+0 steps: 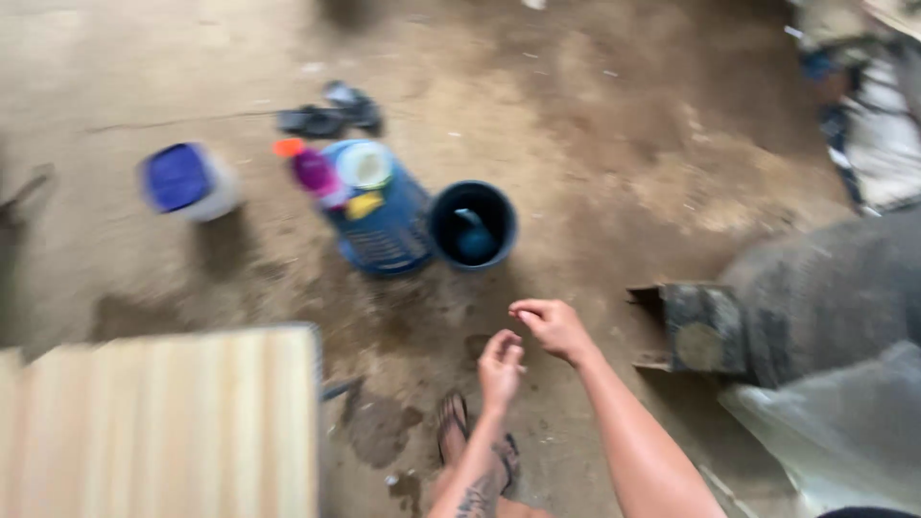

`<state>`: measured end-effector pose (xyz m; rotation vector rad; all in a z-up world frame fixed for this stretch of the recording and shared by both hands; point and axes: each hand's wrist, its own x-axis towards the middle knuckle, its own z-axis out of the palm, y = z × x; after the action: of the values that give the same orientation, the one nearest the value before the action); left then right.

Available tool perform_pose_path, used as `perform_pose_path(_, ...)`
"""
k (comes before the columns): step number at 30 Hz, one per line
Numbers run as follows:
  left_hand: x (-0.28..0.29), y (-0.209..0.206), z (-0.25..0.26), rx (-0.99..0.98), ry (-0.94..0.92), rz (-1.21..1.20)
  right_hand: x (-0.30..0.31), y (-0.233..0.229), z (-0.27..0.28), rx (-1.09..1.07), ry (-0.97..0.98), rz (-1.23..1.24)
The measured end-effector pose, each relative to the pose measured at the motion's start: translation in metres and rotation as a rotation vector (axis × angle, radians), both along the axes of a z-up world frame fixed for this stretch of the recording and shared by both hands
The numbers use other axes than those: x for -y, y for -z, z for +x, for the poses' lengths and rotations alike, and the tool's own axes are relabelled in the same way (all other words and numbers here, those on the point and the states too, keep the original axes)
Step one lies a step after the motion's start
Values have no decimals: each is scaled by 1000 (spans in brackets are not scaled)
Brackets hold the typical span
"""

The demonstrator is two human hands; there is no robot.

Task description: The recorder is cleaning a wooden folding table using soap, water, a sponge, and a cloth.

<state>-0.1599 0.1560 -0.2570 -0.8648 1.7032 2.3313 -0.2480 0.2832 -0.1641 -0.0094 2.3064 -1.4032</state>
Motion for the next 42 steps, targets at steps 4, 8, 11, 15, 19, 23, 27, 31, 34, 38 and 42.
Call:
perform_pose_path(4,23,-51,40,72,-8,-36,34,-13,55,88,152,-258)
perform_pose_path(8,55,-75,70,-14,-11,-67,69,-34,110,157,277,-465)
perform_pose_path(11,62,-103,96,-173,1,-90,73,-80,151,76,396,-465)
perform_pose_path(15,74,-174,149,-91,70,-148,69,-120,215,-133,391,-165)
perform_pose_path(19,72,-197,224,-104,174,-156,48,-170,287,-305,354,-76)
perform_pose_path(23,64,-214,286,-154,237,-156,18,-207,356,-538,257,149)
perform_pose_path(27,56,-225,334,-218,284,-158,-11,-222,410,-639,231,335)
perform_pose_path(31,48,-249,363,-233,311,-107,-28,-249,443,-696,63,571)
perform_pose_path(34,46,-253,376,-244,315,-125,-31,-271,449,-607,-165,844)
perform_pose_path(38,46,-256,386,-245,309,-182,-42,-249,445,-563,-357,1129)
perform_pose_path(42,49,-268,394,-232,322,-243,-63,-204,427,-621,-462,1506)
